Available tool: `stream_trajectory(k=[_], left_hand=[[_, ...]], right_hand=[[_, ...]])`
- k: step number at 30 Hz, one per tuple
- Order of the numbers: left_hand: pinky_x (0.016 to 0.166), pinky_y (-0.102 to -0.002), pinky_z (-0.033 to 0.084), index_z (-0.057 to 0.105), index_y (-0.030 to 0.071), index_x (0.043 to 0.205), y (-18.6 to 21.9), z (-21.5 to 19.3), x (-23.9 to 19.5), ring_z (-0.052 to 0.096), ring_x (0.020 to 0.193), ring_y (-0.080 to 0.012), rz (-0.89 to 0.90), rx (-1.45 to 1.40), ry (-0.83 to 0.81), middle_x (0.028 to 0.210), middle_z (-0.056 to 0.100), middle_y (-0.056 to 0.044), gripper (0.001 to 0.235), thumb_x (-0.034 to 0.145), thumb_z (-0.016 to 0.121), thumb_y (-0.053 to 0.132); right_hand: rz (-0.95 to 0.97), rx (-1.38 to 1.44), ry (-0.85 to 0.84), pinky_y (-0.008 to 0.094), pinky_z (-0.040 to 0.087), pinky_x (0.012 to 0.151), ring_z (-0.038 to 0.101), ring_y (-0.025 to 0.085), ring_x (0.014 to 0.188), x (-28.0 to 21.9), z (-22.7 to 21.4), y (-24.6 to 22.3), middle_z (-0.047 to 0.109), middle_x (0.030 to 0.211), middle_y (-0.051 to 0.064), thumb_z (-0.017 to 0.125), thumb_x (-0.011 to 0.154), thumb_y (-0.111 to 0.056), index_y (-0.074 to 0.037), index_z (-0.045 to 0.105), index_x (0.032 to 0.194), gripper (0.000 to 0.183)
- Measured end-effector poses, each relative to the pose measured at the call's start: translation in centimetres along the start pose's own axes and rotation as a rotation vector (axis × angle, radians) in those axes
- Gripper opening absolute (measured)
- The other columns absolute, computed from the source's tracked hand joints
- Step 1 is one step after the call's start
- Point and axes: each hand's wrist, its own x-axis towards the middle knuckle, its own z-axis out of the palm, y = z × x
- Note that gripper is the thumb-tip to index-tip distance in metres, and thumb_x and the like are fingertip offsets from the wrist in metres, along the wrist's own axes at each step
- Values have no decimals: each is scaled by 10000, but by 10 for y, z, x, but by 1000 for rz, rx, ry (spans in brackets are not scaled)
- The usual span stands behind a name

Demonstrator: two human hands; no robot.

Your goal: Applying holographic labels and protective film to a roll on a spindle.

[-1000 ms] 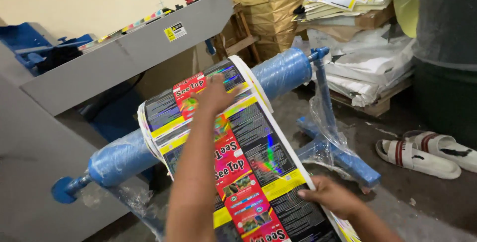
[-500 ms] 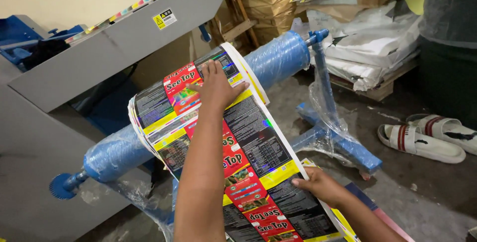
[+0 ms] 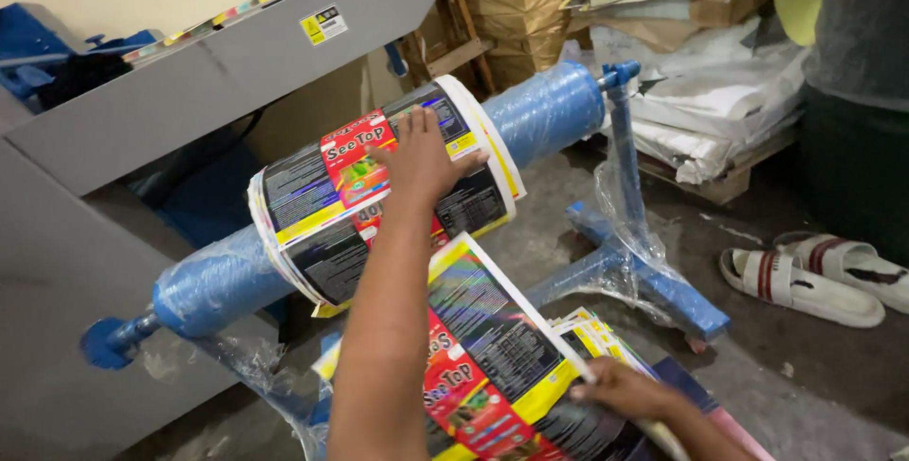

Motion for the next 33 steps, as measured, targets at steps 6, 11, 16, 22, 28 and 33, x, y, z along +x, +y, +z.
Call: stream_trajectory(k=[6, 11, 16, 22, 28, 33], left_hand=[[1220, -642, 309, 409, 97, 1587, -127, 10, 37, 371, 1511, -323, -8, -176, 62, 1632, 401, -148, 963, 942, 455, 811], [1153, -741, 167, 336, 153, 1574, -164, -1, 14, 246, 1526, -296, -108, 27, 3, 1664, 264, -102, 838, 962, 277, 723], [1135, -766, 171, 339, 114, 1576, -154, -4, 1, 271, 1520, -300, -101, 49, 48, 1649, 305, -112, 854, 971, 290, 716], [1121, -775, 172, 386, 72, 1542, -138, -6, -29, 273, 1520, -309, -72, 50, 131, 1635, 324, -137, 842, 982, 325, 698], [1160, -677, 282, 441, 57, 1521, -129, 1, -77, 321, 1529, -328, -23, 58, 141, 1642, 365, -164, 766, 1011, 365, 624], [1208, -617, 271, 393, 11, 1564, -140, 17, -55, 321, 1519, -363, 38, 111, 205, 1631, 358, -186, 803, 1037, 370, 617]], right_hand=[[-438, -658, -221, 364, 561, 859, 711, 168, 939, 45, 2, -147, 777, 1046, 53, 802, 849, -170, -71, 709, 1163, 343], [-317, -1032, -516, 451, 532, 789, 720, 318, 915, 156, 57, -106, 753, 959, 125, 839, 765, -223, -119, 735, 1073, 342], [-367, -1050, -270, 472, 521, 824, 693, 341, 969, 202, 60, -56, 742, 1010, 132, 847, 759, -252, -119, 744, 1064, 348], [-461, 579, 3, 463, 572, 850, 689, 309, 976, 142, 12, -203, 749, 1138, 199, 656, 954, -386, 28, 641, 1220, 493], [-547, 673, 137, 376, 583, 741, 692, 197, 883, 132, -22, -255, 723, 1076, 85, 613, 981, -233, -53, 607, 1294, 362], [-520, 454, 335, 306, 562, 691, 669, 141, 807, 121, -15, -186, 716, 985, 44, 646, 995, -169, -23, 650, 1214, 263]])
